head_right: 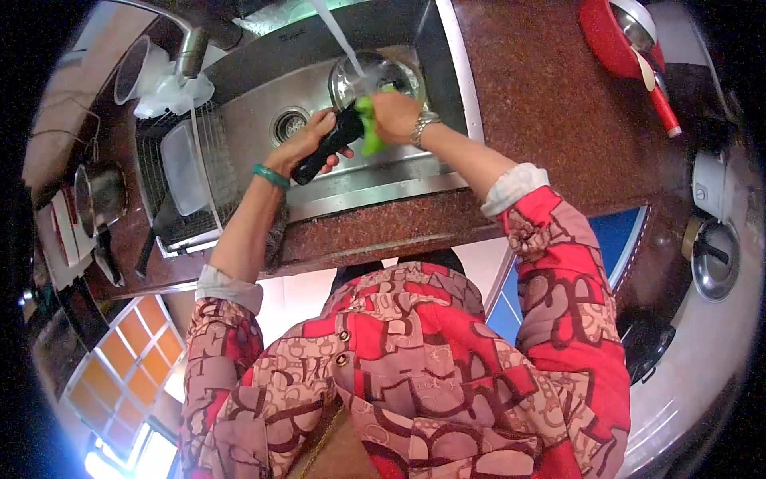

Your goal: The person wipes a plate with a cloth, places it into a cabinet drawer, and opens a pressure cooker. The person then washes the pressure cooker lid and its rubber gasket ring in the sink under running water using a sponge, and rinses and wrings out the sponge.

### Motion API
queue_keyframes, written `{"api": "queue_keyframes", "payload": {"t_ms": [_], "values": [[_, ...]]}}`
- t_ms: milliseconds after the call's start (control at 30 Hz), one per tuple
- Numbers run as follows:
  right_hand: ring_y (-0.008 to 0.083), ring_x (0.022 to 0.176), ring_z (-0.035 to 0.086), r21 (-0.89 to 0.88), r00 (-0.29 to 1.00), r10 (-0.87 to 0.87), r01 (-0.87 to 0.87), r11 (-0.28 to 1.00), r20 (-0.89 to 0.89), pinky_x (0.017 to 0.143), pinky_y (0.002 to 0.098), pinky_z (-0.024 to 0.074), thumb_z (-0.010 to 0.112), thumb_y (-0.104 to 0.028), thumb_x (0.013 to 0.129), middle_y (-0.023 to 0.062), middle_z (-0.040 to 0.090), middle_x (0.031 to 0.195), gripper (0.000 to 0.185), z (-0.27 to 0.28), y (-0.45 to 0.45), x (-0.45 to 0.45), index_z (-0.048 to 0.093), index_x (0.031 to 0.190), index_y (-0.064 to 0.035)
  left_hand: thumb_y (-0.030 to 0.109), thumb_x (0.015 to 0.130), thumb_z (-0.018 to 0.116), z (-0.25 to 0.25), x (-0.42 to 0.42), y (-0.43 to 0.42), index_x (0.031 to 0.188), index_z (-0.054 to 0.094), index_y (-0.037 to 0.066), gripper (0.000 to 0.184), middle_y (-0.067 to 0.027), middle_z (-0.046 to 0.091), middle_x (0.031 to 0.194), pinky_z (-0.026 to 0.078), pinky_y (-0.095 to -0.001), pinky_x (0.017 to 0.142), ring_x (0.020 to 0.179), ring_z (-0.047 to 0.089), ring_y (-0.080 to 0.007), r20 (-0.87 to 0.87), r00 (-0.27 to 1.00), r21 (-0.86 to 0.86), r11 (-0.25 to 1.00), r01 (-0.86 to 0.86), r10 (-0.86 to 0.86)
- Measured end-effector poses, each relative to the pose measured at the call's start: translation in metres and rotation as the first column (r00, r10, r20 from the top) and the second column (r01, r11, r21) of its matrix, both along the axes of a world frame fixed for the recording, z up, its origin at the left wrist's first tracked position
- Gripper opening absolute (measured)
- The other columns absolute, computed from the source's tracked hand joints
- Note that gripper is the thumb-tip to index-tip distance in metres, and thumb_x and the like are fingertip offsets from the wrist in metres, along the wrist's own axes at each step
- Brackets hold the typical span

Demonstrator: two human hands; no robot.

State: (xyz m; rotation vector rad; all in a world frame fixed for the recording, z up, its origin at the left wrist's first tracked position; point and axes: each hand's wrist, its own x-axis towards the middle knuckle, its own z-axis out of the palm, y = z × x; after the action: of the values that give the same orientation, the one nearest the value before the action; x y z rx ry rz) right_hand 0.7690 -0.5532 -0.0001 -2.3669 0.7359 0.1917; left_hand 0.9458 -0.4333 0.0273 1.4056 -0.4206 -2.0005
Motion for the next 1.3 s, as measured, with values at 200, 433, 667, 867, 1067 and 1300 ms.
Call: {"api": "queue_keyframes", "payload": {"t_ms": [200,433,667,867,1067,1300], "values": [[0.0395,0.065,0.058,0.143,0.98,-0.192,0.183,0.973,0.052,0.058,0.0451,0.0465,0.051,-0.016,0.076,0.0254,0.058,0.069,0.017,-0.004,-0.002,-0.014,0.054,0.08,0.0003,0.042,0.088,0.049,0.01,-0.003,0.0,0.122,0.031,0.007,0.052,-0.0091,0.053,0.067,0.044,-0.0243,0.035,0.042,0.05,-0.0114,0.419,0.898,0.041,0.991,0.129,-0.134],[0.0413,0.071,0.058,-0.01,0.976,-0.216,0.216,0.976,-0.008,0.063,0.0504,0.0449,0.048,-0.018,0.079,0.0245,0.059,0.073,0.03,-0.002,0.017,0.02,0.038,0.101,0.0001,0.036,0.084,0.059,0.007,-0.002,0.006,0.104,0.035,0.007,0.042,-0.003,0.046,0.057,0.037,-0.0241,0.029,0.035,0.044,-0.0099,0.348,0.93,0.091,0.992,0.093,-0.119],[0.035,0.088,0.059,-0.078,0.875,-0.446,0.439,0.895,-0.19,0.076,0.0424,0.0483,0.049,-0.013,0.073,0.0215,0.062,0.091,0.027,-0.045,-0.036,-0.008,0.055,0.096,-0.0002,0.024,0.075,0.07,0.006,0.013,0.011,0.1,0.037,0.007,0.045,-0.0034,0.046,0.059,0.035,-0.0259,0.029,0.036,0.044,-0.0099,0.43,0.867,0.059,0.965,0.254,-0.254],[0.0344,0.093,0.058,-0.078,0.98,-0.195,0.198,0.977,0.044,0.079,0.0456,0.0461,0.047,-0.014,0.075,0.0175,0.061,0.099,0.044,-0.051,-0.039,0.006,0.05,0.118,-0.0197,0.005,0.063,0.067,0.003,0.02,0.017,0.109,0.038,0.005,0.054,-0.013,0.055,0.072,0.041,-0.031,0.035,0.042,0.052,-0.0179,0.698,0.645,0.077,0.928,0.365,-0.312],[0.0378,0.092,0.055,-0.006,0.95,-0.302,0.302,0.953,-0.078,0.082,0.0422,0.0442,0.043,-0.01,0.074,0.0196,0.059,0.099,0.041,-0.072,-0.058,0.015,0.052,0.114,-0.0106,0.0,0.062,0.058,0.004,0.02,0.017,0.107,0.039,0.004,0.049,-0.0209,0.058,0.078,0.047,-0.0412,0.05,0.059,0.06,-0.0328,0.787,0.493,0.138,0.884,0.446,-0.371],[0.0352,0.088,0.056,-0.111,0.987,0.106,-0.093,0.989,0.12,0.075,0.0429,0.044,0.045,-0.002,0.072,0.0186,0.059,0.093,0.035,-0.023,-0.045,0.023,0.058,0.103,-0.012,0.003,0.064,0.055,0.004,0.023,0.02,0.105,0.039,0.009,0.045,-0.0229,0.059,0.083,0.043,-0.0498,0.068,0.082,0.056,-0.0419,0.917,0.283,0.08,0.824,0.56,-0.282]]}}
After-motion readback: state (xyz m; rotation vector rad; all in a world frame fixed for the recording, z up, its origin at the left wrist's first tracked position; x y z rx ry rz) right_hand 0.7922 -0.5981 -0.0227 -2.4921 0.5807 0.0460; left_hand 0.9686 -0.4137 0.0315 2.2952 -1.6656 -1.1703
